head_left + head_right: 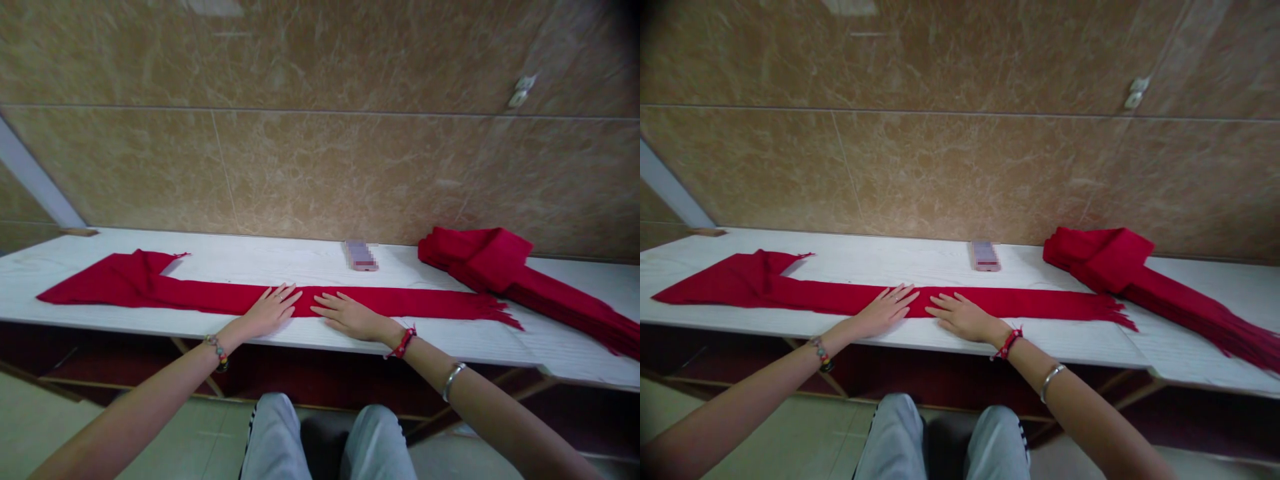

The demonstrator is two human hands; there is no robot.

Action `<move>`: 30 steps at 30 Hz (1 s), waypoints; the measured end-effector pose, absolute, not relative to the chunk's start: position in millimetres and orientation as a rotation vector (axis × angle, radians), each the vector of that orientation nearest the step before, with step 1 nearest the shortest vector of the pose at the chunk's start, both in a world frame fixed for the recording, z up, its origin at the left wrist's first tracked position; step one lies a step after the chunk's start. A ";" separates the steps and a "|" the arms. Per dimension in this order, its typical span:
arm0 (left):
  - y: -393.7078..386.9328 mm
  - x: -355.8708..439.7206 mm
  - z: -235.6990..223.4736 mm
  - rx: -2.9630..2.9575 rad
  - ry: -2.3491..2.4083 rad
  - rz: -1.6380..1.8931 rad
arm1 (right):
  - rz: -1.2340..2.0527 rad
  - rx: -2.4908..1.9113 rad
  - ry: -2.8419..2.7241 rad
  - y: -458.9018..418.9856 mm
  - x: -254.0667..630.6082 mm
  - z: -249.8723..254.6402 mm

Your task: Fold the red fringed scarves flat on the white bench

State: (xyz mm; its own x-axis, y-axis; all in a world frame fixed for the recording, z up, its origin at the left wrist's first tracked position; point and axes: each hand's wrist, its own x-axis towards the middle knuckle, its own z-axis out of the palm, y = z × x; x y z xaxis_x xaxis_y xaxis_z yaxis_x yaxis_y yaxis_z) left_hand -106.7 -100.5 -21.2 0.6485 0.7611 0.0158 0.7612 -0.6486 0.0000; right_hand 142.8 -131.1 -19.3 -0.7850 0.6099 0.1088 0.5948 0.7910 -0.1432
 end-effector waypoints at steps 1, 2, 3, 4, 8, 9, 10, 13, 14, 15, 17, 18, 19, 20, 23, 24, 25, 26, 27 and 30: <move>-101.5 -106.8 -22.3 -2.856 -1.342 0.037 | 0.179 -0.969 -2.836 -131.3 143.8 -18.9; -101.9 -106.8 -22.0 -2.864 -1.376 0.085 | 0.202 -0.983 -2.829 -130.5 143.6 -17.8; -101.9 -106.4 -21.0 -2.869 -1.413 0.125 | 0.211 -1.012 -2.799 -128.9 141.5 -16.1; -101.7 -105.5 -19.6 -2.866 -1.452 0.152 | 0.200 -1.069 -2.740 -126.5 137.3 -14.4; -101.8 -100.0 -18.1 -2.790 -1.586 0.123 | 0.073 -1.358 -2.472 -116.1 105.2 -14.5; -102.2 -99.5 -18.9 -2.771 -1.611 0.109 | 0.065 -1.382 -2.477 -114.6 97.5 -17.1; -102.6 -99.5 -20.0 -2.755 -1.636 0.104 | 0.065 -1.391 -2.499 -113.7 91.6 -20.3; -102.6 -101.5 -22.0 -2.725 -1.685 0.119 | 0.066 -1.406 -2.540 -113.4 90.2 -30.0; -102.3 -102.2 -21.9 -2.720 -1.685 0.120 | 0.058 -1.428 -2.533 -113.6 96.0 -32.5; -102.1 -102.6 -21.4 -2.718 -1.680 0.117 | 0.044 -1.454 -2.525 -113.9 104.9 -34.6; -101.7 -102.3 -19.6 -2.718 -1.665 0.114 | -0.008 -1.533 -2.508 -115.0 132.1 -38.1; -101.6 -101.8 -18.7 -2.718 -1.665 0.120 | -0.050 -1.583 -2.496 -116.2 150.4 -40.1; -101.4 -101.4 -18.2 -2.716 -1.668 0.125 | -0.101 -1.634 -2.485 -118.1 171.5 -42.4; -101.1 -101.4 -18.1 -2.714 -1.670 0.128 | -0.162 -1.702 -2.459 -121.0 195.4 -45.1; -98.1 -105.9 -21.4 -2.712 -1.640 0.116 | -0.335 -1.875 -2.426 -135.6 277.1 -53.3; -96.2 -109.5 -23.1 -2.714 -1.625 0.108 | -0.381 -1.936 -2.412 -142.0 304.1 -55.1; -93.9 -113.9 -24.6 -2.716 -1.612 0.101 | -0.422 -1.986 -2.415 -148.4 328.3 -56.2; -91.3 -118.9 -25.6 -2.719 -1.606 0.101 | -0.463 -2.029 -2.426 -154.3 348.2 -56.2; -88.6 -123.7 -25.8 -2.723 -1.606 0.108 | -0.479 -2.080 -2.416 -159.1 362.3 -55.2; -81.5 -129.9 -20.0 -2.740 -1.652 0.223 | -0.503 -2.114 -2.307 -161.0 361.5 -47.1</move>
State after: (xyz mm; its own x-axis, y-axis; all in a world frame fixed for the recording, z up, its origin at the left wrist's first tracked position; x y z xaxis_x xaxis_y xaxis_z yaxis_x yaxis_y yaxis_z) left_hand -129.9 -81.5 -20.0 0.4606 0.8744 -0.1527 0.8835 -0.4681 -0.0156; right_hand 361.5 -161.0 -47.1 -0.1100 0.9752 0.1921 0.9665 0.0599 0.2494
